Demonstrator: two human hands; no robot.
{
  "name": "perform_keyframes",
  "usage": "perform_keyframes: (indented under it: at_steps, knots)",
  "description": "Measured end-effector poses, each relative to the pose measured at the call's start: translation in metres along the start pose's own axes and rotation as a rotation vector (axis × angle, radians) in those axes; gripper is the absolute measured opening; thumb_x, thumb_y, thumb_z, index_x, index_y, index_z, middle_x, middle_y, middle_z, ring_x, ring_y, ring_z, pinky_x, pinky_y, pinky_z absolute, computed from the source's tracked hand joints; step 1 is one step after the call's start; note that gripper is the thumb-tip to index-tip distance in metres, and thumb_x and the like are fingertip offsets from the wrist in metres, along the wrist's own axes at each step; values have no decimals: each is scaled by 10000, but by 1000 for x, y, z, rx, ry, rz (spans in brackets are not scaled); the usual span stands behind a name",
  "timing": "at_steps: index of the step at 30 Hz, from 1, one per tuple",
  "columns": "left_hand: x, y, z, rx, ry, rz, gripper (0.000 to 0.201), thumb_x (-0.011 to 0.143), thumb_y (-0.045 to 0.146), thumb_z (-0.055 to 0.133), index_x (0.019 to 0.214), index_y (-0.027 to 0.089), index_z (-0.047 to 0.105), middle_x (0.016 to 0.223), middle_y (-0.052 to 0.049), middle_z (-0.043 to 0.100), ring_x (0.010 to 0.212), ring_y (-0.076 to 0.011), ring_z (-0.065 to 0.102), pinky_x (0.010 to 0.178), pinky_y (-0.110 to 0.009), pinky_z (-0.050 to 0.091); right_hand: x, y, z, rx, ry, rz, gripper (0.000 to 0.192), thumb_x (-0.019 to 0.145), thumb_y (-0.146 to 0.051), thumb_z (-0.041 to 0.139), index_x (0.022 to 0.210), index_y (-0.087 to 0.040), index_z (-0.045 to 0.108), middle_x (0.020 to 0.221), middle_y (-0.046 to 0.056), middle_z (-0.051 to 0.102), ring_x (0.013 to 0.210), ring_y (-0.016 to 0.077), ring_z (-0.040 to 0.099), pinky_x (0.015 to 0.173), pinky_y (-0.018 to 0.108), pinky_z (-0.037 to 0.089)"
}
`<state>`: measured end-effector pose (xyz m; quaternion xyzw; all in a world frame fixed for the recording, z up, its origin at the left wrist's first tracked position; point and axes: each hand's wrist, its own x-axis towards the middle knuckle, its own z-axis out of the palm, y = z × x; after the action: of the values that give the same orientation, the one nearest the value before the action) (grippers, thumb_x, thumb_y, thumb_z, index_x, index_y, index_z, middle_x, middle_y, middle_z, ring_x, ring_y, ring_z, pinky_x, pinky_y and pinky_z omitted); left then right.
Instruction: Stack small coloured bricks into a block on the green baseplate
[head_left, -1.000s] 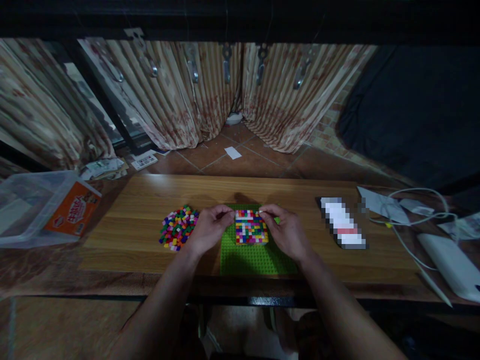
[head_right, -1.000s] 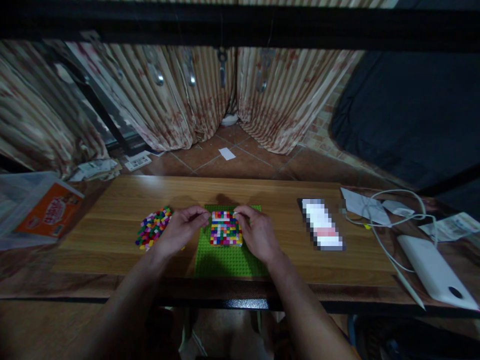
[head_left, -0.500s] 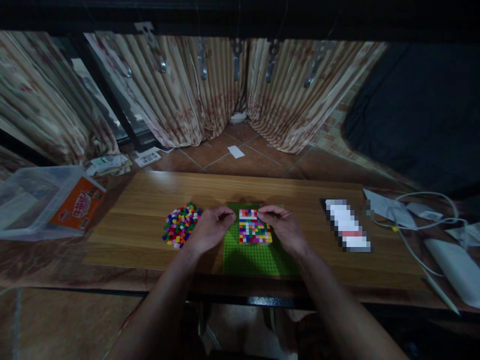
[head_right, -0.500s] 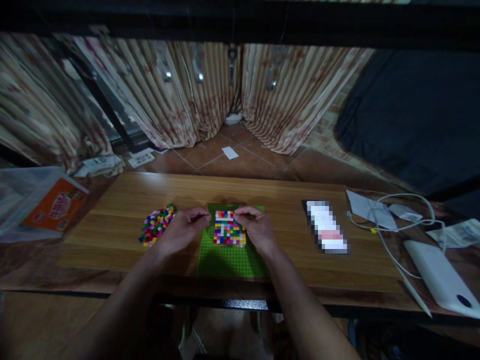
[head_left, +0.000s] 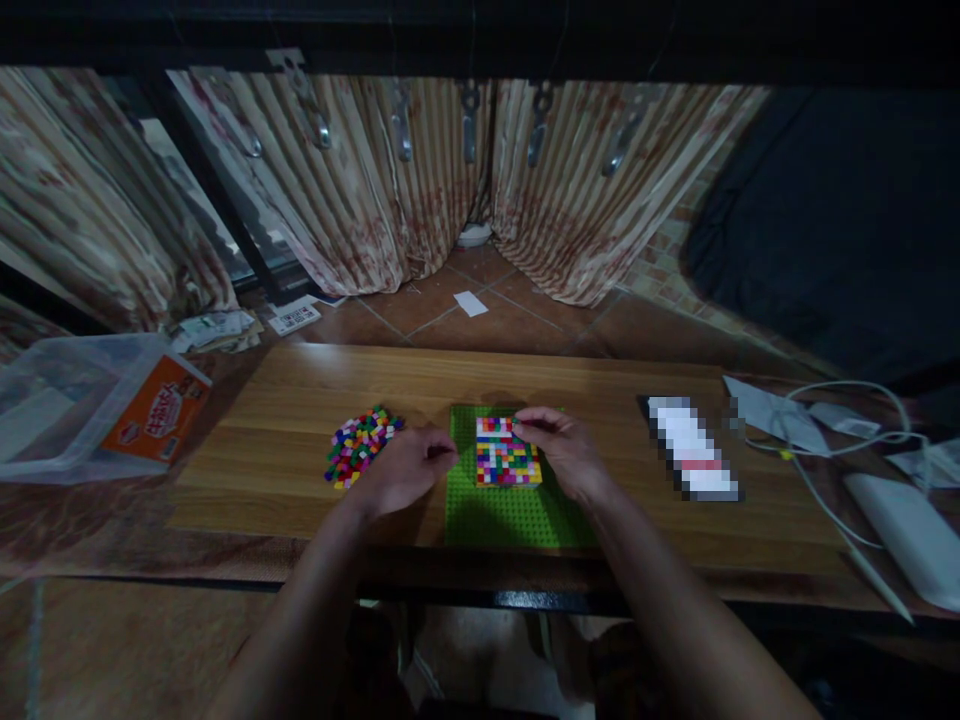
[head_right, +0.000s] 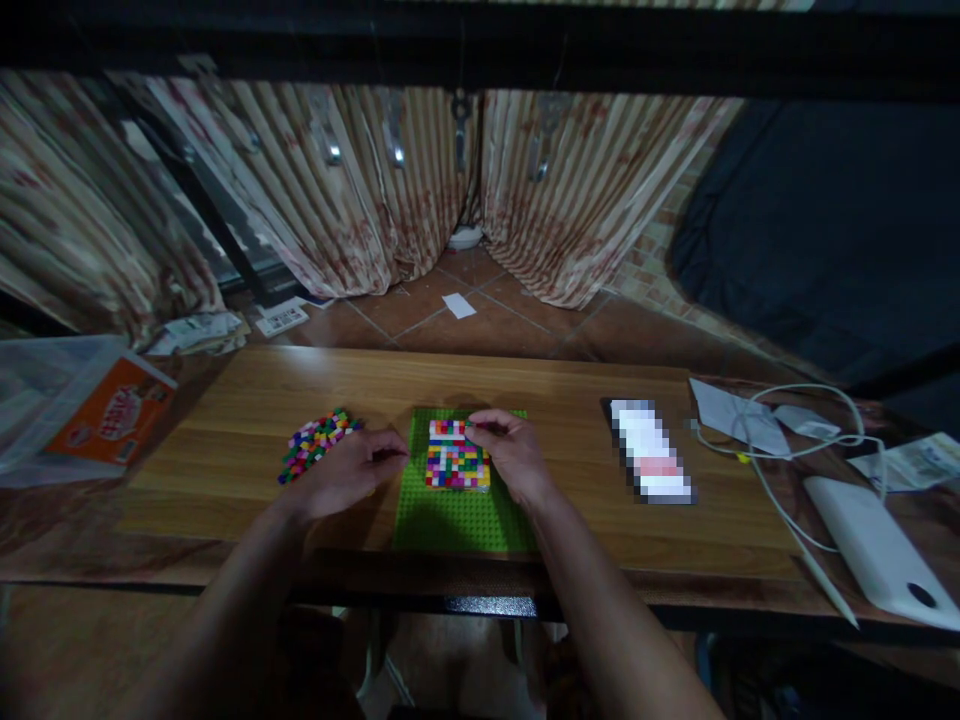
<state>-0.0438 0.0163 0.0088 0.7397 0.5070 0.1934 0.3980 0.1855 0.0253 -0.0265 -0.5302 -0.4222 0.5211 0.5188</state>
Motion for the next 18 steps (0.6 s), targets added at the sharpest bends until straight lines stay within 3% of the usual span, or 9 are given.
perform_keyframes:
  at_steps: [7,14,18]
  knots:
    - [-14,-3,-12,128,-147,-101,99,649,196,613,721,187,680,681,-1,679,626,-155,596,578,-232,392,2,-1,-3,-15,-49,5,329,538,-418,837,754,-201,714,702,-15,678,661,140,590,688,317,473]
    - [-20,-13,-10,352,-96,-109,197,569,60,541,647,210,642,642,4,635,626,-160,554,586,-252,344,1,-2,-5,-40,-70,10,347,575,-433,825,814,-200,728,775,1,710,711,146,617,734,317,482]
    - [-18,-15,-8,369,-91,-50,191,629,41,512,623,203,614,639,-8,620,637,-168,551,630,-270,362,4,-5,-9,-30,5,-9,323,635,-474,784,806,-207,726,836,34,735,801,179,650,783,341,494]
